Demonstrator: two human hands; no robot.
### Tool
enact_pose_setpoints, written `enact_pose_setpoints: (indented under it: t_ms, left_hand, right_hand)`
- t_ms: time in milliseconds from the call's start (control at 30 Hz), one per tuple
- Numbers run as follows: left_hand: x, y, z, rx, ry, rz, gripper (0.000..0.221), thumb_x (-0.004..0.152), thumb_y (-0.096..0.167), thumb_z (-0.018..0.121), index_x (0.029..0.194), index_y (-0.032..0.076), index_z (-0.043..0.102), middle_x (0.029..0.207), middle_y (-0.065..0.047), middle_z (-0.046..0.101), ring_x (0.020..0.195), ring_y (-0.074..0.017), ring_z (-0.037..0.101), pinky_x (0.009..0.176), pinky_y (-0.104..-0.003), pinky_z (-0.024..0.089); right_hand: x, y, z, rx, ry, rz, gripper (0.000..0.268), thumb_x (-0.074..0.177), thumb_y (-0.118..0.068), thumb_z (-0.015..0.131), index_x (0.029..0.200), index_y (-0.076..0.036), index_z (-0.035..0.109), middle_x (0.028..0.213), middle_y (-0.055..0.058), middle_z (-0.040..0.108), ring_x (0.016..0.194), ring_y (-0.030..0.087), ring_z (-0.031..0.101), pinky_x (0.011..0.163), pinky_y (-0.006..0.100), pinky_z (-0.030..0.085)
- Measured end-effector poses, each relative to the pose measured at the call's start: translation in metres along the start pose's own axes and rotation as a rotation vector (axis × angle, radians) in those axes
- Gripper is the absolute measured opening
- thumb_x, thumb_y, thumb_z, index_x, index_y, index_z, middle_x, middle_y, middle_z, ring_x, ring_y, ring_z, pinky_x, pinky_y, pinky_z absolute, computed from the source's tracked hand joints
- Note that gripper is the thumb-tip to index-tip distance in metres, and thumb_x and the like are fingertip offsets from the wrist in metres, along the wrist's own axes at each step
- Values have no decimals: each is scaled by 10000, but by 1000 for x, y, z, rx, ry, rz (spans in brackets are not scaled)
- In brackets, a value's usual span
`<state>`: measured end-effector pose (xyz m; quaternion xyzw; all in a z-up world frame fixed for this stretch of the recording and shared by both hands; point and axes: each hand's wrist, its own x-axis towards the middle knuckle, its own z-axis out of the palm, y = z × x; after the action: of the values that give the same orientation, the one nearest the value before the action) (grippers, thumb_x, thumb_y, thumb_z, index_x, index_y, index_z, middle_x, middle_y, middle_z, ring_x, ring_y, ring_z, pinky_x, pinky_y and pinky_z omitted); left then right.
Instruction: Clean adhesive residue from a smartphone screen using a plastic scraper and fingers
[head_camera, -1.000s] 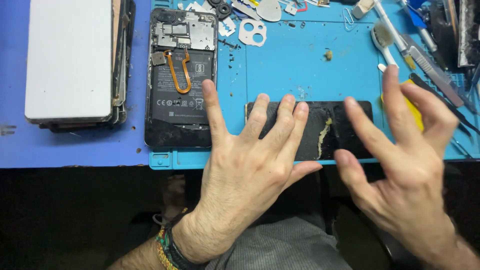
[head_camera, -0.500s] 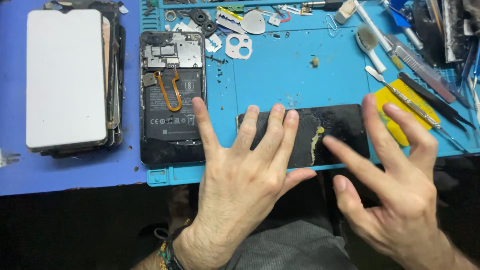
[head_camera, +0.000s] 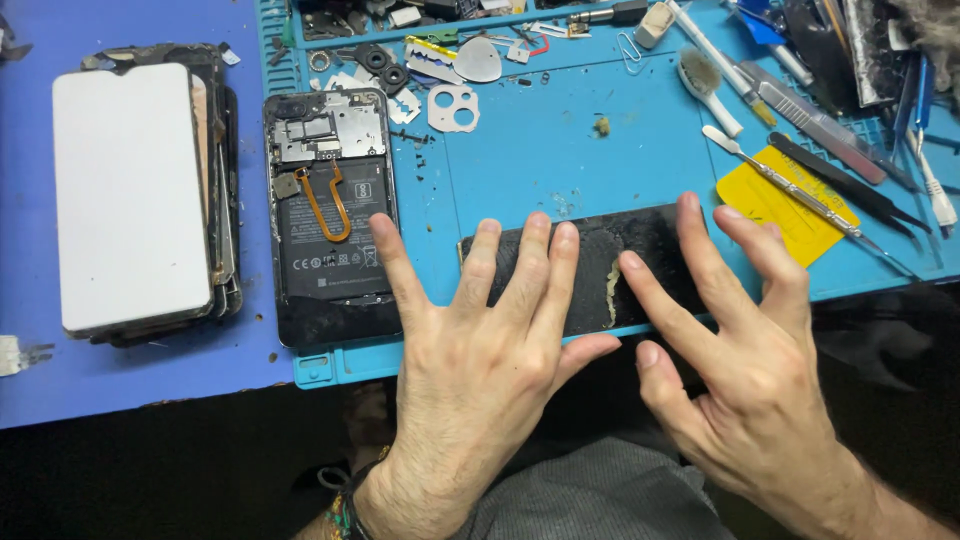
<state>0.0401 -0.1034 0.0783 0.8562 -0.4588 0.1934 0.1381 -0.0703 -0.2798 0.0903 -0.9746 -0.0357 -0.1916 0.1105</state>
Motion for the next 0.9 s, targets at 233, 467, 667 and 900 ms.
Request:
enact_pose_setpoints:
  t_ms: [233, 467, 667, 900]
  left_hand:
    - [-2, 1, 0, -17, 6, -1, 810, 921, 687, 707, 1428, 58, 646, 1412, -95, 626, 1287, -334, 574, 1049, -900, 257]
    - [-1, 2, 1, 1, 3, -3, 794, 959, 700, 633, 1439, 68, 642, 1431, -86, 611, 1301, -328, 560, 1046, -903, 246]
    - [-1, 1, 0, 5, -13, -3, 790, 960, 696, 636, 1445, 73, 638, 1436, -89, 603, 1301, -334, 557, 1047, -902, 252]
    - [0, 0, 0, 3, -21, -2, 803, 947, 712, 663, 1451, 87, 633, 1442, -78, 606, 1301, -328, 558, 1038, -904, 265]
  right_hand:
    - [4, 4, -1, 23, 30, 41, 492, 1023, -268, 574, 1448, -26, 632, 1666, 360, 365, 1497, 501, 367, 1283, 589, 296]
    - [2, -3, 8, 7, 0, 13, 489, 1035, -274, 498, 1441, -26, 608, 1628, 319, 419, 1460, 518, 390, 1255, 713, 298]
    - [-2, -6, 5, 2, 1, 25, 476, 1011, -226, 517, 1434, -30, 615, 1611, 306, 458, 1467, 500, 407, 1255, 694, 320]
    - [2, 3, -2, 15, 18, 20, 420, 1008, -251, 575, 1360, -53, 691, 1603, 361, 455, 1443, 519, 417, 1234, 646, 351]
